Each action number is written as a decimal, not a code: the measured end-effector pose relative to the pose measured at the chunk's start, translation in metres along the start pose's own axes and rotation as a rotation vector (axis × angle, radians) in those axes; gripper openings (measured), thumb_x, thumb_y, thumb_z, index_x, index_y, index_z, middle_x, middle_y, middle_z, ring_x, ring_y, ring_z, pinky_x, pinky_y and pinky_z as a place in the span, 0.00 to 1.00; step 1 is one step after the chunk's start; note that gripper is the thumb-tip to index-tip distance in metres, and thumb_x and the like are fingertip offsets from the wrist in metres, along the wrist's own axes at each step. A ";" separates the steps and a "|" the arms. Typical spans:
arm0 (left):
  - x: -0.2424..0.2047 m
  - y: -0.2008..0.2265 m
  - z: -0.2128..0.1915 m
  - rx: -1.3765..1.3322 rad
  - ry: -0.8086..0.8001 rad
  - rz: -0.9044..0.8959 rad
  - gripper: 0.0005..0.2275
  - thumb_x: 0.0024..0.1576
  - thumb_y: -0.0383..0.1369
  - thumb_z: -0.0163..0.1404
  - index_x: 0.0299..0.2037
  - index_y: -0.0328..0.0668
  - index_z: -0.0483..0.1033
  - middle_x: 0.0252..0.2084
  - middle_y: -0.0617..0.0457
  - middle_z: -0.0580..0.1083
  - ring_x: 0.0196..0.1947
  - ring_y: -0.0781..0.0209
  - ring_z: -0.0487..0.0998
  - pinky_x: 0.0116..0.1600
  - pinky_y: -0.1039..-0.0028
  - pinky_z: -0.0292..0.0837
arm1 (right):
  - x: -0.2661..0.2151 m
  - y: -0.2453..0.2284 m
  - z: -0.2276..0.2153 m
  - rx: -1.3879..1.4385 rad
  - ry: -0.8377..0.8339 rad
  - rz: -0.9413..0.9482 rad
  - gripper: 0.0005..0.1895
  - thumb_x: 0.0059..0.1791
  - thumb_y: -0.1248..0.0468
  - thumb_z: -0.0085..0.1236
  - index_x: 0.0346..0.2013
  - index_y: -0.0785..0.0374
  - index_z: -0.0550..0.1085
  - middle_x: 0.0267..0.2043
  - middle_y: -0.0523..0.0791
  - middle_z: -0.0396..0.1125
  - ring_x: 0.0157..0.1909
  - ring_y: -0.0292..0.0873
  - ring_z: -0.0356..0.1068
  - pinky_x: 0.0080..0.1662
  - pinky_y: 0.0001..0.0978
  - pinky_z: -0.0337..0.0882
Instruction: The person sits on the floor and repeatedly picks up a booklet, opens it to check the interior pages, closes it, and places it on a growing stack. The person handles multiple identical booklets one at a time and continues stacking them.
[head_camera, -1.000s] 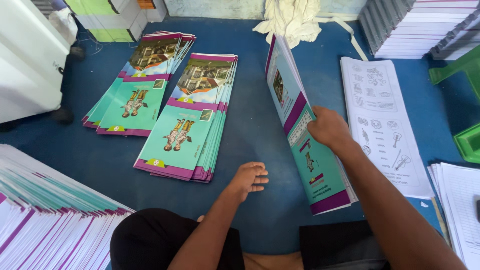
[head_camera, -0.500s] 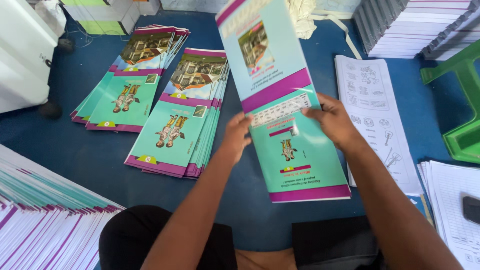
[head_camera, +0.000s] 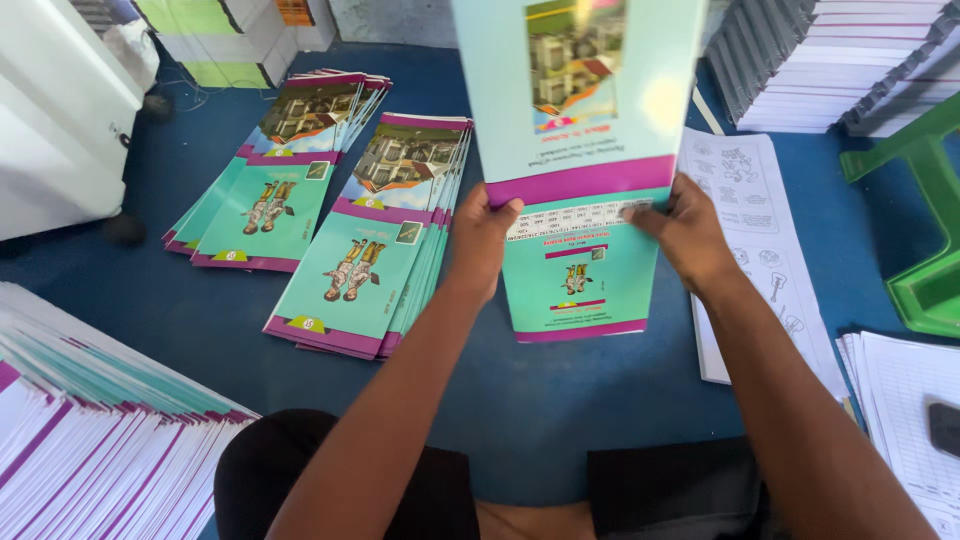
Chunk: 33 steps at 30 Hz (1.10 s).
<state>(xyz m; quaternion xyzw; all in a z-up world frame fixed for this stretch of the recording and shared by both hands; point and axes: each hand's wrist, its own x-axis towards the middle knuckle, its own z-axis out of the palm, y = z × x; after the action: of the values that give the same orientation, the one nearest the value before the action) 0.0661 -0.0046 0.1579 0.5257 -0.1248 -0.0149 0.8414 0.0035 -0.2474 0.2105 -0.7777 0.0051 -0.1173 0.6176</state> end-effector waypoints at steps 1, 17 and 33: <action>-0.005 0.001 0.002 0.039 -0.013 0.040 0.08 0.63 0.25 0.50 0.51 0.32 0.73 0.46 0.49 0.78 0.45 0.65 0.77 0.51 0.72 0.74 | 0.002 -0.002 -0.001 0.034 0.012 -0.032 0.18 0.49 0.75 0.58 0.55 0.69 0.70 0.47 0.48 0.72 0.47 0.40 0.72 0.52 0.33 0.73; -0.038 -0.003 0.002 0.221 -0.074 0.314 0.09 0.67 0.28 0.49 0.53 0.32 0.71 0.48 0.50 0.77 0.49 0.69 0.74 0.57 0.75 0.71 | -0.007 0.009 0.005 0.110 0.017 -0.115 0.21 0.52 0.75 0.55 0.60 0.67 0.66 0.54 0.46 0.70 0.56 0.39 0.70 0.58 0.33 0.69; -0.033 -0.022 -0.003 0.179 -0.061 0.159 0.12 0.64 0.28 0.50 0.55 0.31 0.73 0.47 0.50 0.79 0.46 0.67 0.78 0.53 0.74 0.75 | -0.005 0.013 0.006 0.135 0.016 -0.124 0.20 0.52 0.73 0.57 0.59 0.68 0.66 0.54 0.47 0.70 0.55 0.39 0.70 0.58 0.34 0.70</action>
<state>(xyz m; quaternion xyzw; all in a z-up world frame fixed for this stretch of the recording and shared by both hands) 0.0375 -0.0063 0.1310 0.5866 -0.1925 0.0471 0.7853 0.0014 -0.2438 0.1956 -0.7322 -0.0463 -0.1615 0.6601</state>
